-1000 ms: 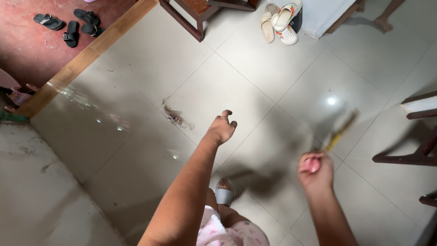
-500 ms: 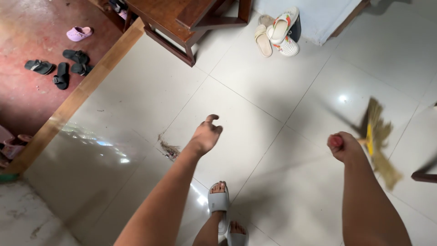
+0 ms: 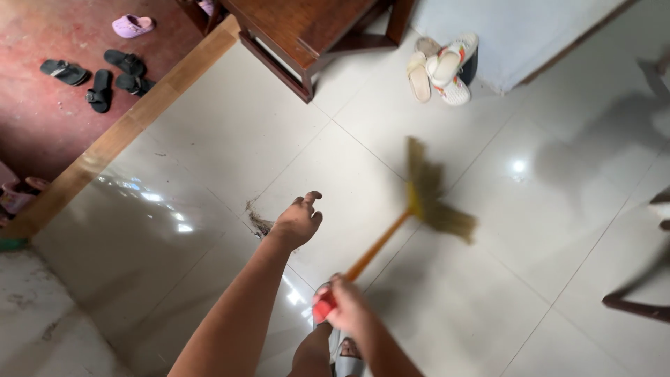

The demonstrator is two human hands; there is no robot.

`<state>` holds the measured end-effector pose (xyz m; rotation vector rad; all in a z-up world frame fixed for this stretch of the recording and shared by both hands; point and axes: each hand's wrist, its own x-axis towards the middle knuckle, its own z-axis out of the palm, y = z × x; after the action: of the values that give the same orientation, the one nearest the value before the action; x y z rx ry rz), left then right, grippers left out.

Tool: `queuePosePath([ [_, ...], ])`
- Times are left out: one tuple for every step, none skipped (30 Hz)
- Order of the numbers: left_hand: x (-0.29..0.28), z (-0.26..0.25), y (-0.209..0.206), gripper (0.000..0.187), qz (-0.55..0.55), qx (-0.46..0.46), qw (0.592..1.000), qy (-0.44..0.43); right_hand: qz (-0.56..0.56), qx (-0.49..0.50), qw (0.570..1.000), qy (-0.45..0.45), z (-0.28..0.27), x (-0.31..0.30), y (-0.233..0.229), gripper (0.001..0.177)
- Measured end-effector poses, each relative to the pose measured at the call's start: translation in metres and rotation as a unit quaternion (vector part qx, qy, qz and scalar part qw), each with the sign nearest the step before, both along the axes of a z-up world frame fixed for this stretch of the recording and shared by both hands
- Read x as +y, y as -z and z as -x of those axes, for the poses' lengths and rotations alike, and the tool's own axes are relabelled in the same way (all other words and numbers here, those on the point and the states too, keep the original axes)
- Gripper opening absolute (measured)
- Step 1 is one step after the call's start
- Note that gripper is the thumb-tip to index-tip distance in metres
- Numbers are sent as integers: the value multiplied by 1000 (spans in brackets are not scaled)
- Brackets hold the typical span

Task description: Sweep the floor and collect dust into a dustpan.

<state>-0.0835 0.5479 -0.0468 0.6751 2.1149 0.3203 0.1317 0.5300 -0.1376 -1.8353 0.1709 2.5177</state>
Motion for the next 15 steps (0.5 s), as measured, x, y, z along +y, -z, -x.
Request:
queuePosePath([
  [-6, 6, -4, 51, -4, 1, 1000, -8, -4, 1, 1000, -8, 14, -3, -36, 9],
  [-13, 12, -8, 52, 13, 6, 1000, -8, 21, -33, 998, -58, 27, -7, -71, 11],
  [-20, 18, -11, 53, 29, 12, 999, -10, 43, -67, 991, -111, 41, -10, -107, 14],
  [-25, 25, -13, 53, 24, 13, 999, -21, 36, -66, 990, -121, 31, -2, -111, 14],
  [-32, 32, -13, 54, 31, 19, 999, -27, -19, -7, 983, -184, 21, 7, -114, 17],
  [-39, 39, -13, 55, 37, 25, 998, -33, -74, 53, 965, -245, 11, 16, -116, 23],
  [-47, 44, -12, 55, 39, 23, 998, -44, -72, 52, 963, -256, -13, 53, -117, 23],
  [-55, 47, -10, 55, 37, 34, 998, -45, -139, 192, 945, -223, -37, 91, -117, 25],
  [-63, 50, -9, 55, 37, 45, 997, -44, -198, 330, 905, -183, -60, 129, -117, 32],
  [-68, 48, -19, 55, 39, 42, 997, -53, -192, 330, 904, -192, -65, 157, -149, 32],
  [-69, 51, -29, 55, 40, 43, 996, -72, -32, 291, 944, -154, -64, 188, -178, 24],
  [-69, 54, -39, 55, 40, 44, 994, -90, 130, 245, 954, -112, -64, 220, -208, 18],
  [-69, 55, -47, 55, 40, 46, 994, -96, 131, 246, 953, -119, -56, 218, -232, 18],
  [-69, 55, -54, 55, 50, 38, 992, -113, 40, 190, 969, -151, -49, 216, -256, 19],
  [-67, 54, -60, 55, 59, 30, 989, -132, -52, 131, 973, -183, -42, 216, -279, 21],
])
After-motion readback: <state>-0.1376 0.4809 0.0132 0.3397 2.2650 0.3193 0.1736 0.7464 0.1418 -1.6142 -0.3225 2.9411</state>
